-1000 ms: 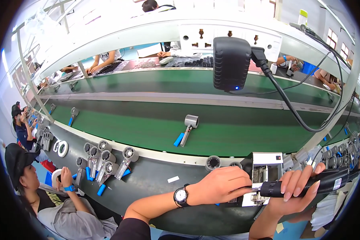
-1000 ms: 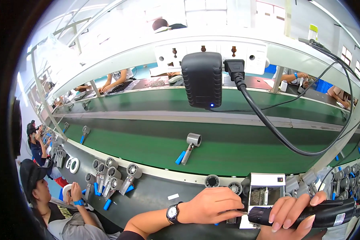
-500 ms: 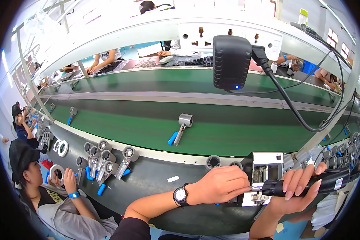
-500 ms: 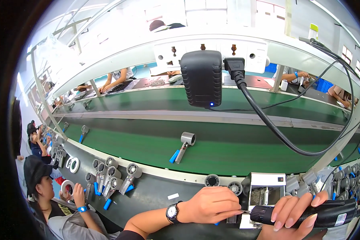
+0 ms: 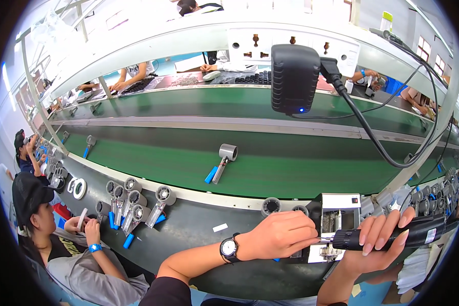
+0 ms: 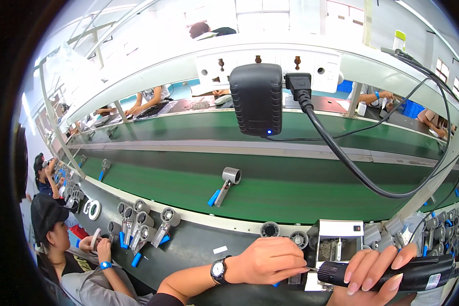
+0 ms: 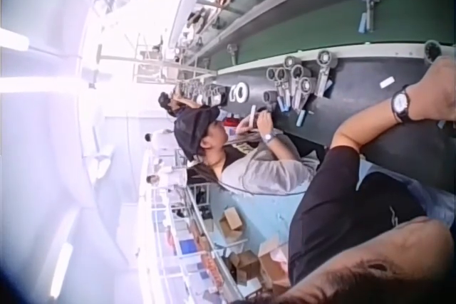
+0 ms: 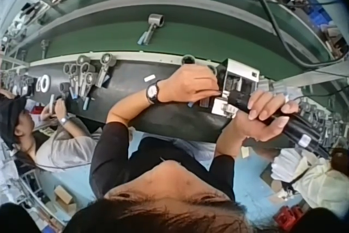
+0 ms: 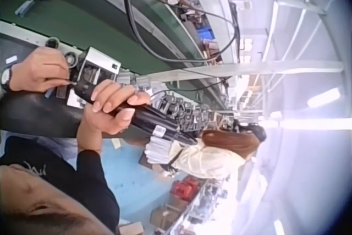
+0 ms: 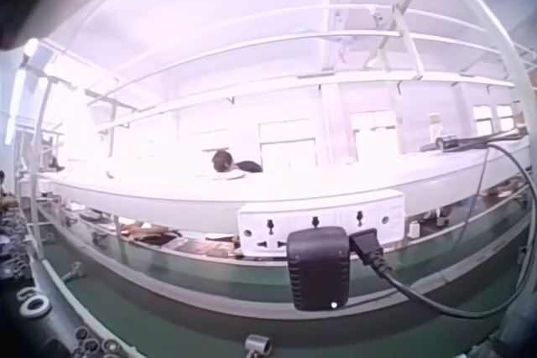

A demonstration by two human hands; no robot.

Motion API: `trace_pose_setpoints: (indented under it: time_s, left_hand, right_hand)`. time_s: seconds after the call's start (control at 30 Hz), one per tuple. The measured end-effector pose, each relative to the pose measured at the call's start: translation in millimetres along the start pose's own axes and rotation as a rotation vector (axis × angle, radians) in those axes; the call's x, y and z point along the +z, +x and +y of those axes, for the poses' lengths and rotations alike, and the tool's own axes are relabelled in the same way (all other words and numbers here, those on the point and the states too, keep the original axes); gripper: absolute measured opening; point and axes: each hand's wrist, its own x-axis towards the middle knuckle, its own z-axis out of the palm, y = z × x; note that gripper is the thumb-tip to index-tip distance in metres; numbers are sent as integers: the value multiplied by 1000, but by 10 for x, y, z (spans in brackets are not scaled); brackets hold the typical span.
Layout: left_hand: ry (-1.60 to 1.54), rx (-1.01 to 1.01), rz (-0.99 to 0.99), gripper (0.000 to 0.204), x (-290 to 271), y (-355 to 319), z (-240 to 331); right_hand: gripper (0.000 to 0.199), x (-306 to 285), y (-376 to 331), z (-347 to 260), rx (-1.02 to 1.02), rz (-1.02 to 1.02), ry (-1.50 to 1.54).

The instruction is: The person assembles electronic components by securing metal parts to a metal housing with screws using an electric screwdriver.

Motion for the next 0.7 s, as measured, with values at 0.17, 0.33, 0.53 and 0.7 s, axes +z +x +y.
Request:
trace_pose_setpoints:
  time_s: [0.17, 0.33, 0.53, 0.7]
  left_hand:
    - [-5, 15, 6, 15, -15, 18, 9]
    - [-7, 3, 5, 14, -7, 7, -1]
    - [-14, 13, 7, 14, -18, 18, 1]
    - [4, 11, -1, 14, -30, 13, -1]
  right_hand:
    - [15, -15, 4, -8, -2, -29, 11]
    - [16, -6, 5, -4, -7, -10, -11]
    - [16, 2, 9, -4, -14, 9, -8]
    - [15, 13, 14, -2, -17, 17, -8]
